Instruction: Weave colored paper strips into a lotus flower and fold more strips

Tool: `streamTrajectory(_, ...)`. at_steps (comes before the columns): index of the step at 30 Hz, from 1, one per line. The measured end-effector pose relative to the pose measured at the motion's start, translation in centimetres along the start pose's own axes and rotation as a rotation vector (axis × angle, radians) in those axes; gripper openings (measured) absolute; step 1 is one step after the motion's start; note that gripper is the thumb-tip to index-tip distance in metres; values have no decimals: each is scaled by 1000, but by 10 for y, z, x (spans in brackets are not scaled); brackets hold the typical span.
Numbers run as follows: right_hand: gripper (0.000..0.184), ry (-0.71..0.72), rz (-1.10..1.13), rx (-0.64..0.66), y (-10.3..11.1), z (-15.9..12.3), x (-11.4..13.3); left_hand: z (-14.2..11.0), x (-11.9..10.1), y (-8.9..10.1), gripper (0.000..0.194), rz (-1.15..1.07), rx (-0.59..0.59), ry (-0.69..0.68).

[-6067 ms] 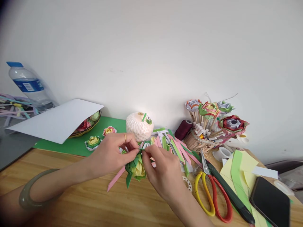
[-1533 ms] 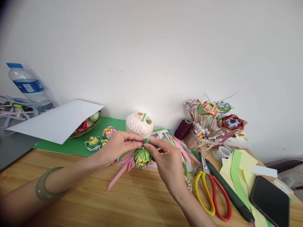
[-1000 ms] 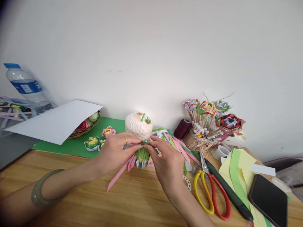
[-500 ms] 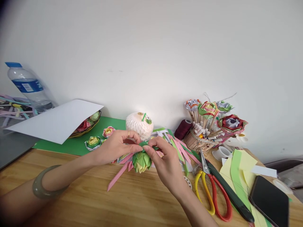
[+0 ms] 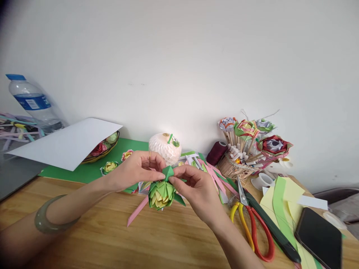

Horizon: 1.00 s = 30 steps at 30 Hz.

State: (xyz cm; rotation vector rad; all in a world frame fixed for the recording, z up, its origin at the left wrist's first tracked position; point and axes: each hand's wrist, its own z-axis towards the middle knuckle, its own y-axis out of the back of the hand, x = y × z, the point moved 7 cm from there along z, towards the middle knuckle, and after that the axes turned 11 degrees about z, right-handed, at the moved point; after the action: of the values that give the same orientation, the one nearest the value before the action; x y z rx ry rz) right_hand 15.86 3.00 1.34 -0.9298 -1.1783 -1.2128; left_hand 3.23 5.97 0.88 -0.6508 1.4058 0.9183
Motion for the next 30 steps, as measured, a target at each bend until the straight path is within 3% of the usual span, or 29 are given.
streamTrajectory(6,10,54,-8,-23,1,-1,0,-2,-6,0,5,94,-87,-73)
streamTrajectory(11,5,78,-39,-23,0,-1,-2,-4,-5,2,5,162,-145,-52)
streamTrajectory(19,4,200,-297,-43,-2,-6,7,-8,-4,2,4,247,-151,-22)
streamTrajectory(30,12,509,-607,-58,-12,-14,22,-8,-10,2,9,307,-162,-75)
